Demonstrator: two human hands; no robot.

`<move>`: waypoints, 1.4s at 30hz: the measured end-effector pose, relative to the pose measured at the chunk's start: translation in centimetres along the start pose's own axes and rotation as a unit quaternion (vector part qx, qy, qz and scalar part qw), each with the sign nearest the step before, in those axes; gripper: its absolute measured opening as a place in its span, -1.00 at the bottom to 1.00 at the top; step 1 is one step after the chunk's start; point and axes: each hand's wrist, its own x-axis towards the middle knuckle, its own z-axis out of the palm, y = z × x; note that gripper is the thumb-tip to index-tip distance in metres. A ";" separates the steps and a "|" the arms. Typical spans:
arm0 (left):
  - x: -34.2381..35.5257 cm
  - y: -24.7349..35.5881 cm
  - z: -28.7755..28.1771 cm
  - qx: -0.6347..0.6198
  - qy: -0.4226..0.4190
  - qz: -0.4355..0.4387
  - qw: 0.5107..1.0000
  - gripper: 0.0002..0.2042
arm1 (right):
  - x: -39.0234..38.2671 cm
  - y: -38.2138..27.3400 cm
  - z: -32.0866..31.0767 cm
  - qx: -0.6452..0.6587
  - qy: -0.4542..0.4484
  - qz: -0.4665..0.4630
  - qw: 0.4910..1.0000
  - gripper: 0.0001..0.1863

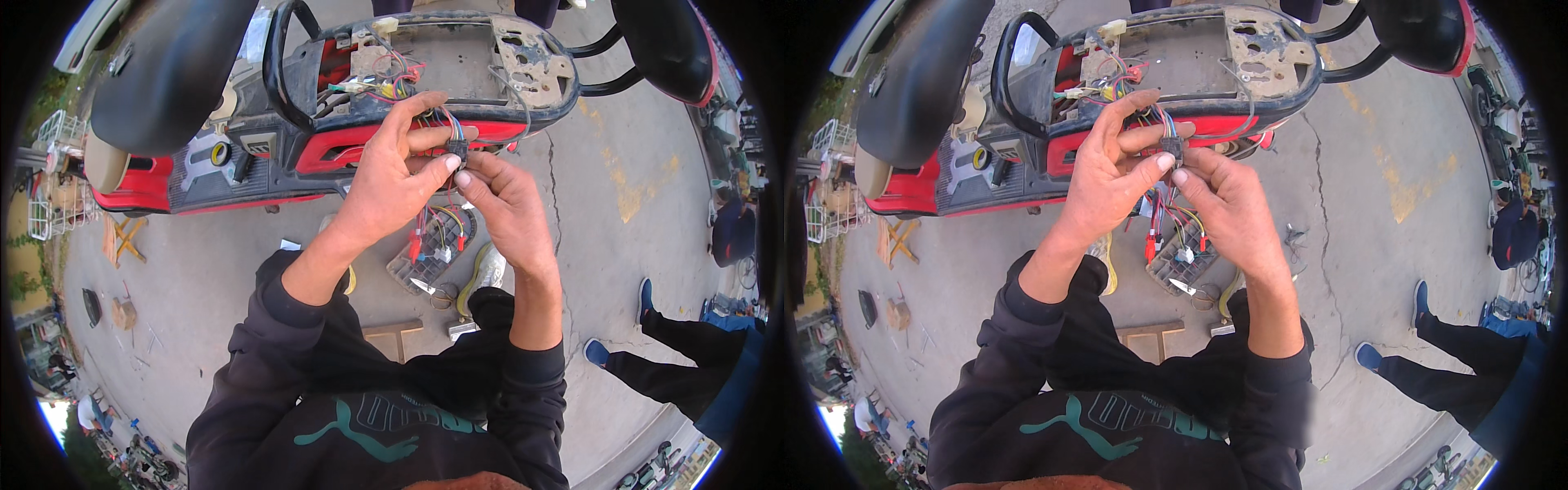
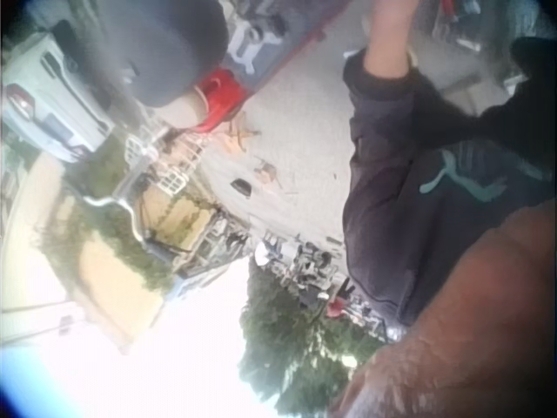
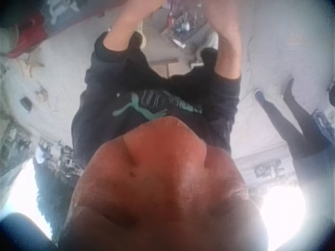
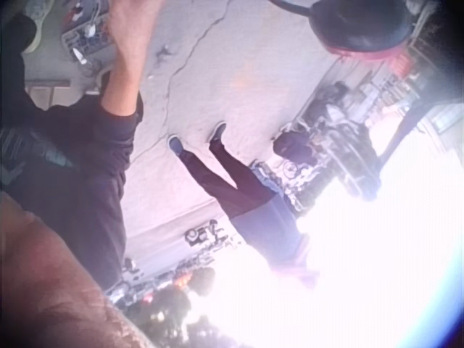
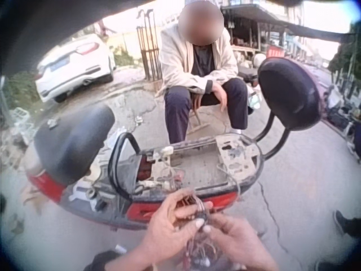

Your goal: The person repairs the wiring of a red electric scooter by stripping, twisting, and taping wires, and using a multimeter to test connections.

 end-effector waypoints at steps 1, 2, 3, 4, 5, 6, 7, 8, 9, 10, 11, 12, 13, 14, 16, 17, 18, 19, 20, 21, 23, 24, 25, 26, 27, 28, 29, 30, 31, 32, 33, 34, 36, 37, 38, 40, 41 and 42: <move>0.0 0.1 0.0 -0.002 0.000 -0.003 1.000 -0.41 | 0.0 -0.1 0.0 0.003 0.000 0.002 1.000 -0.71; 0.0 0.1 0.0 -0.004 0.000 -0.006 1.000 -0.41 | 0.0 -0.1 -0.1 0.005 -0.004 0.009 1.000 -0.72; 0.0 0.1 -0.1 -0.005 0.000 -0.008 1.000 -0.41 | 0.0 -0.1 -0.1 0.007 -0.009 0.015 1.000 -0.72; 0.0 0.1 -0.1 -0.007 0.000 -0.010 1.000 -0.41 | 0.1 -0.2 -0.2 0.009 -0.014 0.022 1.000 -0.72; 0.0 0.1 -0.1 -0.008 -0.001 -0.013 1.000 -0.41 | 0.1 -0.2 -0.3 0.014 -0.024 0.028 0.999 -0.71; -0.1 0.0 -0.1 -0.010 -0.004 -0.011 1.000 -0.42 | 0.1 -0.3 -0.5 0.019 -0.033 0.035 0.999 -0.70; 0.0 -0.1 -0.2 -0.011 -0.008 -0.010 1.000 -0.42 | 0.1 -0.4 -0.7 0.025 -0.042 0.042 0.998 -0.69; 0.0 -0.2 -0.3 -0.013 -0.011 -0.008 1.000 -0.43 | 0.1 -0.5 -0.9 0.039 -0.055 0.044 0.997 -0.67; -0.1 0.0 -0.3 -0.015 -0.015 -0.013 1.000 -0.45 | 0.0 -0.5 -1.1 0.054 -0.068 0.048 0.995 -0.66; 0.0 0.5 -0.4 -0.016 -0.019 -0.017 1.000 -0.47 | -0.2 -0.5 -1.3 0.069 -0.081 0.052 0.993 -0.64; 0.0 0.7 -0.5 -0.018 -0.023 -0.022 0.999 -0.50 | -0.2 -0.7 -1.3 0.078 -0.081 0.059 0.992 -0.62; 0.1 0.7 -0.7 -0.020 -0.031 -0.020 0.999 -0.52 | -0.2 -1.0 -1.3 0.086 -0.082 0.063 0.991 -0.61; 0.1 0.6 -0.9 -0.022 -0.038 -0.018 0.999 -0.54 | -0.1 -1.2 -1.3 0.094 -0.083 0.067 0.990 -0.59; 0.1 0.5 -0.9 -0.024 -0.045 -0.016 0.999 -0.56 | -0.2 -1.2 -1.5 0.093 -0.087 0.069 0.989 -0.59; 0.0 0.3 -0.8 -0.033 -0.037 -0.026 0.998 -0.64 | -0.3 -1.1 -1.7 0.094 -0.096 0.072 0.988 -0.58; 0.0 0.3 -0.8 -0.031 -0.044 -0.028 0.998 -0.66 | -0.4 -1.1 -1.7 0.090 -0.094 0.073 0.989 -0.59; 0.1 0.4 -0.9 -0.029 -0.052 -0.029 0.998 -0.67 | -0.5 -1.2 -1.6 0.086 -0.092 0.073 0.989 -0.60; 0.1 0.5 -0.8 -0.027 -0.053 -0.028 0.998 -0.68 | -0.6 -1.3 -1.6 0.082 -0.089 0.073 0.990 -0.61; 0.1 0.6 -0.8 -0.024 -0.054 -0.027 0.998 -0.69 | -0.7 -1.4 -1.6 0.098 -0.082 0.085 0.988 -0.63; 0.1 0.7 -0.8 -0.021 -0.055 -0.025 0.998 -0.70 | -0.7 -1.6 -1.6 0.114 -0.075 0.097 0.986 -0.65; 0.0 0.6 -0.8 -0.017 -0.054 -0.026 0.998 -0.70 | -0.6 -1.5 -1.5 0.122 -0.063 0.099 0.986 -0.69; 0.0 0.5 -0.8 -0.016 -0.054 -0.027 0.998 -0.70 | -0.6 -1.2 -1.4 0.114 -0.057 0.089 0.988 -0.70; 0.0 0.5 -0.8 -0.013 -0.056 -0.034 0.998 -0.69 | -0.6 -0.9 -1.4 0.107 -0.050 0.080 0.990 -0.72; 0.0 0.5 -0.9 -0.010 -0.058 -0.041 0.997 -0.69 | -0.6 -0.7 -1.4 0.096 -0.048 0.081 0.991 -0.73; 0.0 0.6 -1.0 -0.005 -0.059 -0.047 0.997 -0.69 | -0.5 -0.6 -1.4 0.087 -0.047 0.081 0.992 -0.74; -0.1 0.6 -1.1 -0.002 -0.068 -0.053 0.996 -0.68 | -0.5 -0.4 -1.4 0.077 -0.046 0.081 0.993 -0.75; -0.1 0.5 -1.2 0.001 -0.077 -0.060 0.995 -0.67 | -0.5 -0.3 -1.3 0.076 -0.040 0.078 0.993 -0.76; 0.0 0.5 -1.4 0.005 -0.086 -0.063 0.994 -0.66 | -0.3 -0.3 -1.2 0.073 -0.035 0.071 0.994 -0.77; -0.1 0.3 -1.3 0.011 -0.069 -0.035 0.997 -0.63 | -0.1 -0.4 -1.1 0.070 -0.030 0.065 0.995 -0.77; -0.3 -0.2 -0.9 0.017 -0.053 -0.006 0.998 -0.61 | -0.1 -0.2 -1.1 0.033 -0.025 0.060 0.997 -0.78; -0.5 -0.7 -0.8 0.023 -0.034 0.024 0.999 -0.58 | -0.1 0.1 -1.0 -0.003 -0.023 0.054 0.998 -0.78; -0.4 -1.0 -0.7 0.003 -0.032 0.020 0.999 -0.50 | -0.1 0.0 -0.9 -0.040 -0.020 0.048 0.998 -0.79; -0.1 -1.0 -0.6 -0.009 -0.021 0.006 1.000 -0.44 | -0.1 -0.2 -0.8 -0.025 -0.008 0.060 0.998 -0.83; -0.1 -1.0 -0.5 -0.013 -0.018 0.007 1.000 -0.43 | 0.0 0.2 -0.9 -0.029 -0.004 0.058 0.998 -0.83; -0.2 -0.9 -0.3 -0.017 -0.015 0.007 1.000 -0.42 | 0.1 0.5 -1.0 -0.033 0.000 0.055 0.998 -0.83; -0.2 -0.8 -0.2 -0.019 -0.008 0.009 1.000 -0.41 | 0.2 0.6 -0.8 -0.047 0.007 0.041 0.998 -0.83; -0.1 -0.8 -0.1 -0.015 -0.005 0.013 1.000 -0.41 | 0.4 0.6 -0.7 -0.053 0.011 0.035 0.998 -0.83; -0.2 -0.9 -0.2 -0.010 -0.003 0.013 1.000 -0.41 | 0.4 0.9 -0.8 -0.063 0.013 0.032 0.997 -0.83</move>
